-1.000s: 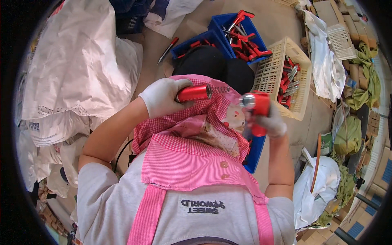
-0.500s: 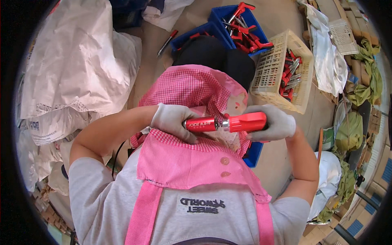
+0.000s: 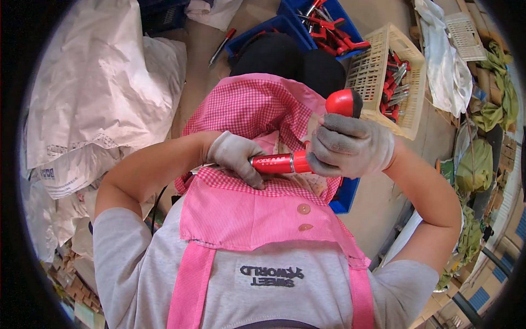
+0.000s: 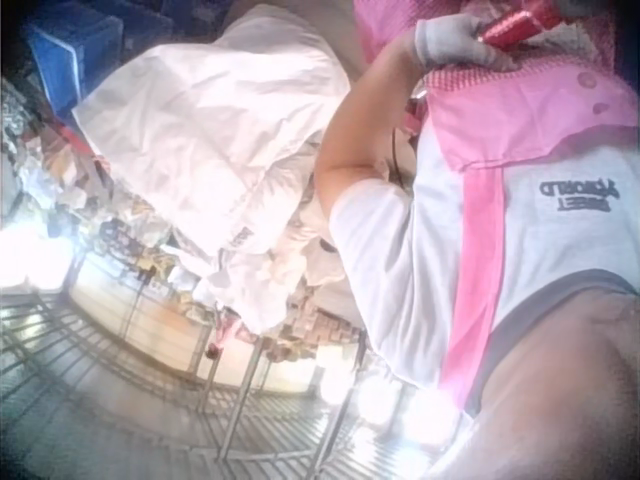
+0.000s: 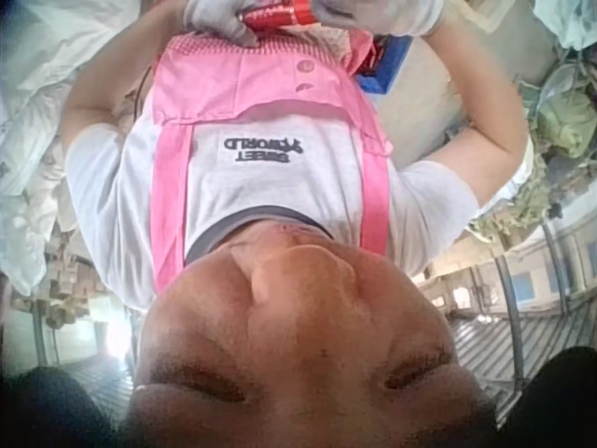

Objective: Manual assembly of hardware components including handles and springs in an industrial setting.

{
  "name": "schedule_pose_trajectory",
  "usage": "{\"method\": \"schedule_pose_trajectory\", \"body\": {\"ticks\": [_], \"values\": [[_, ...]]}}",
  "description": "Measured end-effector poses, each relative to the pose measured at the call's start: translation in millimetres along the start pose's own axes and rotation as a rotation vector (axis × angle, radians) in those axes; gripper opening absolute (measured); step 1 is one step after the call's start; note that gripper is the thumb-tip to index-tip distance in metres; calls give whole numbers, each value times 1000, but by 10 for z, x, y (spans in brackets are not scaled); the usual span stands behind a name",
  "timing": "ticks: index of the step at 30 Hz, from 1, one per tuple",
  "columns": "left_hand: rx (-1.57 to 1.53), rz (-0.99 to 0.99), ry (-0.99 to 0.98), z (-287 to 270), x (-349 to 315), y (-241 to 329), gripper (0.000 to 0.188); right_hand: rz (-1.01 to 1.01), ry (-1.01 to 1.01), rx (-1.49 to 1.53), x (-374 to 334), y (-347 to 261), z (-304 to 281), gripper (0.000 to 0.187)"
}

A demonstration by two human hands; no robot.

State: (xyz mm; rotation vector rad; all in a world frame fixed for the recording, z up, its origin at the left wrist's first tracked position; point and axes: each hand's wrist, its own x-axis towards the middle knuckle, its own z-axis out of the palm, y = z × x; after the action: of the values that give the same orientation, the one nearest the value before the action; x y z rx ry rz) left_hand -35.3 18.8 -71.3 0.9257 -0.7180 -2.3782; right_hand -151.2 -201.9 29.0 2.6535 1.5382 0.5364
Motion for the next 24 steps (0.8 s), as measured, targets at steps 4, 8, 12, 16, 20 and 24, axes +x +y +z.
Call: {"method": "schedule_pose_trajectory", "body": {"ticks": [4,8,12,16,20,24], "values": [[217,102,206,117,-97,118,20,628,-303,560,-10,-95,-10,25],[995,-88,649,231,-184,453,39,1508,-302,2009,-129,-302,93,23],[1595,170,1213,100,-225,438,13,1723,417,2777,-111,-477,137,52],[2032,808,1556,-211,-335,566,14,1563,824,2689,72,-625,360,45],[1814,879,1948,-93,-575,907,56,1364,953,2247,237,-554,465,21],[127,1775,1580,28,-428,1049,62,1355,989,1642,342,-403,425,44]]}}
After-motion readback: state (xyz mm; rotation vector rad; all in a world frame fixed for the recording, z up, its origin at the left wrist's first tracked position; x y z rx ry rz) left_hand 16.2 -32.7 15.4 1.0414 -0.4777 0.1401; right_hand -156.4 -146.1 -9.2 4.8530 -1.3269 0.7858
